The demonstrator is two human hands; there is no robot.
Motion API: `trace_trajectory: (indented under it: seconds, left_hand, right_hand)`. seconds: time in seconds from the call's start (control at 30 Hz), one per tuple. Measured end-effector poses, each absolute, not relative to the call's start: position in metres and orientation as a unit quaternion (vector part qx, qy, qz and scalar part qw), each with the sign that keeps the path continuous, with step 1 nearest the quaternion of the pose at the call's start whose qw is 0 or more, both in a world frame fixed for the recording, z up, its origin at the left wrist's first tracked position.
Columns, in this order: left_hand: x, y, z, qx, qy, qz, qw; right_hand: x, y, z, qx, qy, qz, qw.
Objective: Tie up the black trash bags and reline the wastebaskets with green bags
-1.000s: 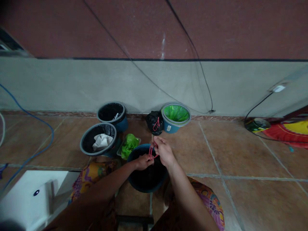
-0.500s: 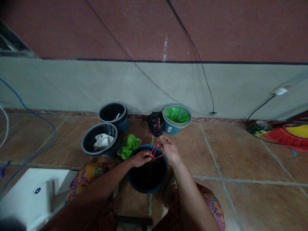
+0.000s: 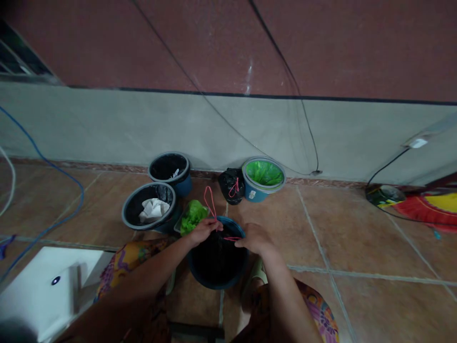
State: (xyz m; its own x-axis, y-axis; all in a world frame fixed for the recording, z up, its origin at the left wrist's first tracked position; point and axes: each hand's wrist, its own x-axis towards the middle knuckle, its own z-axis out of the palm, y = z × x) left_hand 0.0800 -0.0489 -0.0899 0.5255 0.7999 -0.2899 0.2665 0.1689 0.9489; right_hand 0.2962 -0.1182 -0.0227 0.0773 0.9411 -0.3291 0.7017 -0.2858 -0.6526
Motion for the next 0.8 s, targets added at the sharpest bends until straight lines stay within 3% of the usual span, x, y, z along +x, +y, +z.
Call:
trace_trajectory:
  seconds: [0.17,0.5,0.8]
  left_hand:
    - [0.082,-0.049,-0.095,0.584,0.443,0.230,0.640]
    - [0.085,-0.058,-0.083,0.747,0.316,0.064,0.582]
    - [0.085,-0.056,-0.070,0.738,0.295,0.031,0.606]
  right_hand:
    - [0.284,-0.119,-0.020,-0.659,-0.606,0.433,0.097]
    - [0.260,-0.101,-0.027,-0.618,-0.607,0.439,0.238]
    - [0.257,-0.092,-0.024,-0.756,-0.576,0.259,0.173]
